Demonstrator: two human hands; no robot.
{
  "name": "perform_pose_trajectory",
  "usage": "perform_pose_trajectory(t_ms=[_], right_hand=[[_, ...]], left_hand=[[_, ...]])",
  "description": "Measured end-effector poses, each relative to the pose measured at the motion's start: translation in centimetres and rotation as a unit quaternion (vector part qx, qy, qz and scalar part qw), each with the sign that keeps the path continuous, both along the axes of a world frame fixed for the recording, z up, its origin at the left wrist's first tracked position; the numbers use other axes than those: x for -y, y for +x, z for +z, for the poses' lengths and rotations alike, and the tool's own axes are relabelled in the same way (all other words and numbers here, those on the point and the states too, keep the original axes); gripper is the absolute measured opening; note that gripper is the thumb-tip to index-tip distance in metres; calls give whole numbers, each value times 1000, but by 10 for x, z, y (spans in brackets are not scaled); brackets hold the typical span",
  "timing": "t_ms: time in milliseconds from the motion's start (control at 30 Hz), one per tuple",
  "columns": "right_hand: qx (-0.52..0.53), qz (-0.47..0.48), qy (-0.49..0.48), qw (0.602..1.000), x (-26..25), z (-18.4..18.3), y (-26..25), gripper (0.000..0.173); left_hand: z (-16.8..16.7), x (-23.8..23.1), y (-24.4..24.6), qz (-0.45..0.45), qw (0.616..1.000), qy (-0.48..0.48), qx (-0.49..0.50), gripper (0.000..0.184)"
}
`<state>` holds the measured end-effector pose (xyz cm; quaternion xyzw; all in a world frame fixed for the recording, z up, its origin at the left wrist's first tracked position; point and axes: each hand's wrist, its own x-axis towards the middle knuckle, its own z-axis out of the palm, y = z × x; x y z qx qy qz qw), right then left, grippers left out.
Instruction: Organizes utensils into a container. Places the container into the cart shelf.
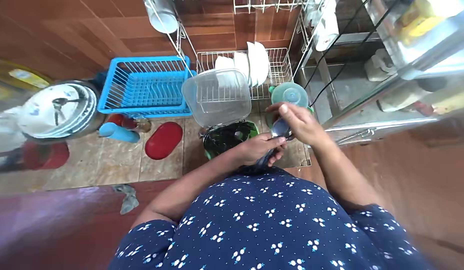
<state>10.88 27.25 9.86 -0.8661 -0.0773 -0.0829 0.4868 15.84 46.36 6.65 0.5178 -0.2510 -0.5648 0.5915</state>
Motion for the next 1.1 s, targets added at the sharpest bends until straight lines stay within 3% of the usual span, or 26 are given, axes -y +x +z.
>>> perform_pose_trajectory(t_ms=[133,233,333,433,667,767,867,933,1100], right_hand=[[-19,50,34,998,4,-9,6,59],[-37,69,23,997,12,-12,3,42],[-47,111,97,988,15,-22,-5,22],[-32,94,176,979,24,-31,-16,19],[-111,120,282,945,19,-55,-42,24],[-78,99,242,962,30,-49,-48,23],[-57,21,197,978,48,-37,-52,23],[-48,-25,180,982,53,-29,-55,24],[-15,-34,105,994,34,-42,-47,22]], left_hand=[[-8,0,2,29,999,5,-18,27],[-3,-3,0,51,999,13,9,24],[-7,-11,0,21,998,14,60,19],[-18,-34,0,-43,989,7,138,22],[-27,-55,-10,-62,958,74,272,28],[-15,-53,4,-38,884,75,459,32],[-22,-49,47,16,745,86,662,32],[-27,-47,73,-5,684,113,721,33],[-36,-37,93,-16,648,120,752,27]])
